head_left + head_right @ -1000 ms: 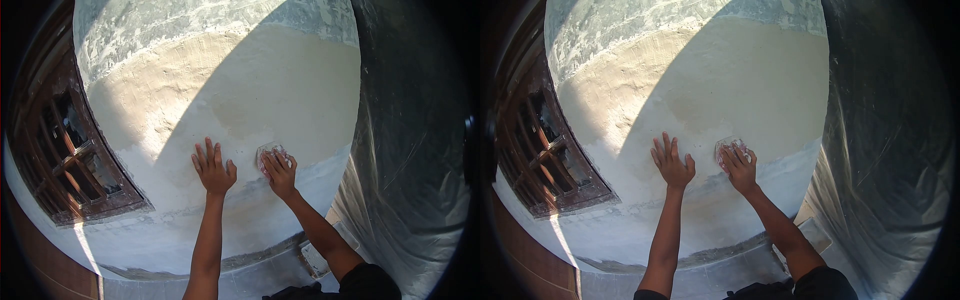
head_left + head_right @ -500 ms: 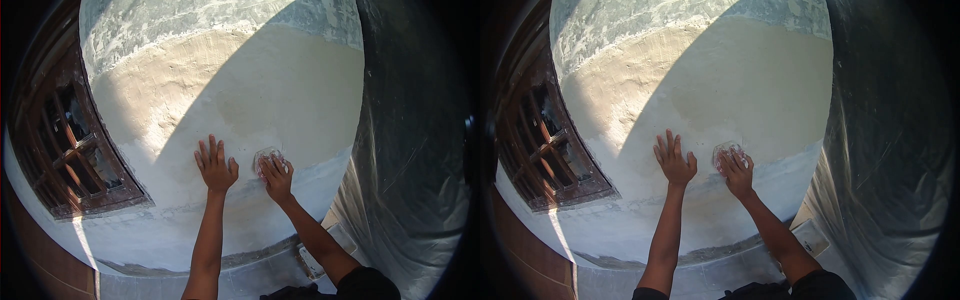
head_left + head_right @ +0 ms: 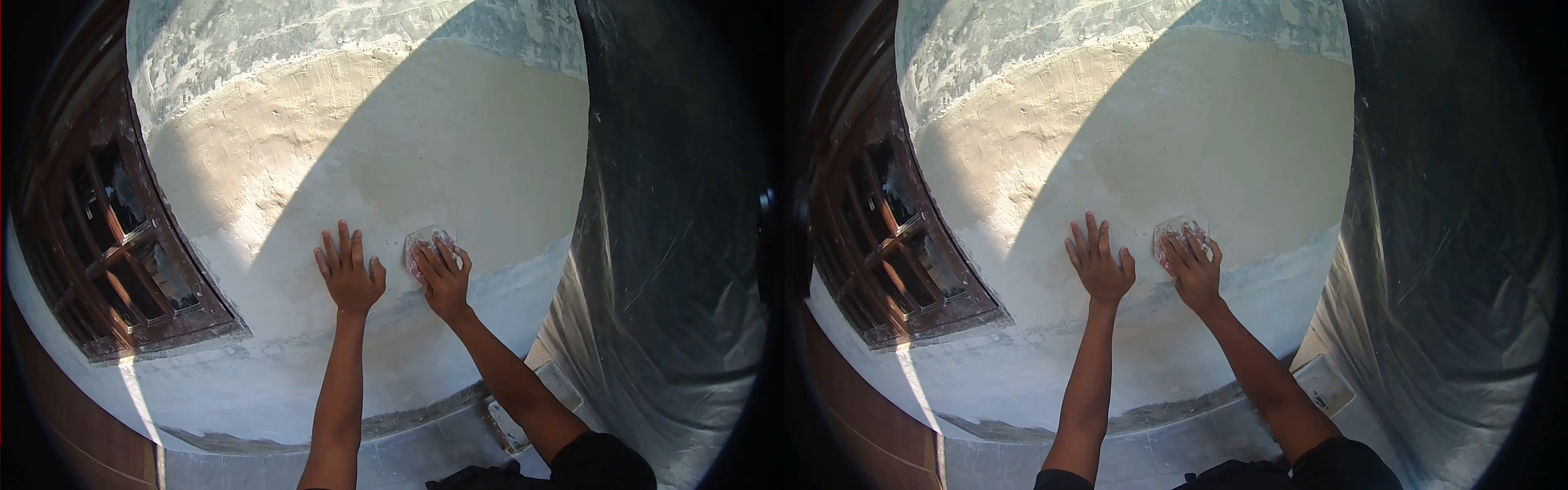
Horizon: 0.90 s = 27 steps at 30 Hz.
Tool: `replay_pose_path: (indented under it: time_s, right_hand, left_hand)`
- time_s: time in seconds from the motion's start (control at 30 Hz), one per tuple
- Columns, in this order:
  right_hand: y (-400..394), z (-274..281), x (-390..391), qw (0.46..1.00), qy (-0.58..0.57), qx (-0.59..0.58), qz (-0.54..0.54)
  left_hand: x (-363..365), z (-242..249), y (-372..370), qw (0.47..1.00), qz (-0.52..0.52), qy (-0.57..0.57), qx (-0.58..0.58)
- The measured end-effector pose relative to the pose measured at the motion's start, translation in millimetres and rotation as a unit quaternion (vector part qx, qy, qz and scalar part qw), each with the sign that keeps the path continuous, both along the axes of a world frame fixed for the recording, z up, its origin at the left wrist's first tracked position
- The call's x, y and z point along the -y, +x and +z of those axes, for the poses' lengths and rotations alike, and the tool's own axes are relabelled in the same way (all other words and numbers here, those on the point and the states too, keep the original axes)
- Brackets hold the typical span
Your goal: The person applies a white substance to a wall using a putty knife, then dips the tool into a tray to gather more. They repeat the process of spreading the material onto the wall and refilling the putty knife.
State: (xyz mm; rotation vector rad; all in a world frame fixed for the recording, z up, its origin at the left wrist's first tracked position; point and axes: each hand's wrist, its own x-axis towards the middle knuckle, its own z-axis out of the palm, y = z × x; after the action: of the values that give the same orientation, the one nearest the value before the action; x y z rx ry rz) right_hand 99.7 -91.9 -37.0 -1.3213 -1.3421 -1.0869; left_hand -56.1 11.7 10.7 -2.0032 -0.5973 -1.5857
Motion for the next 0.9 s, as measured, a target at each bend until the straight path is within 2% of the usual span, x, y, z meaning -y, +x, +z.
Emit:
replay_pose_path:
  time_s: [0.03, 0.1, 0.17, 0.23, 0.33, 0.5, 0.6, 0.73, 0.8, 0.9]
  right_hand:
    - [1, -16, 8, 1.000, -0.013, -0.011, 0.008]
    - [5, -6, 14, 1.000, -0.001, -0.017, 0.001]
    - [4, 20, 24, 1.000, 0.002, -0.025, -0.004]
    - [9, 79, 16, 0.996, 0.085, -0.020, -0.019]
    - [23, 95, -8, 0.996, 0.079, -0.005, -0.041]
    - [9, -26, 8, 0.999, -0.008, -0.029, -0.045]
    - [0, -35, 33, 0.998, -0.021, -0.056, 0.002]
    - [8, 83, 21, 0.996, 0.087, -0.017, -0.020]
    - [20, 125, 4, 0.993, 0.113, 0.002, -0.032]
    - [21, 110, -11, 0.996, 0.072, 0.008, -0.058]
  left_hand:
    - [1, -1, 1, 1.000, 0.001, -0.002, 0.003]
    - [-1, 2, 3, 1.000, -0.001, 0.003, 0.005]
    - [-1, -2, 3, 1.000, 0.015, 0.000, 0.007]
    - [-1, -3, 1, 1.000, 0.013, -0.002, 0.004]
    - [-1, -1, 2, 1.000, 0.014, 0.001, 0.003]
    - [-2, -3, 3, 1.000, 0.017, 0.008, 0.008]
    - [-2, -3, 2, 1.000, 0.017, 0.006, 0.007]
    - [-1, -5, 3, 1.000, 0.015, 0.000, 0.007]
    - [-2, -4, 2, 1.000, 0.014, -0.002, 0.007]
    - [-1, -6, 2, 1.000, 0.019, 0.002, 0.013]
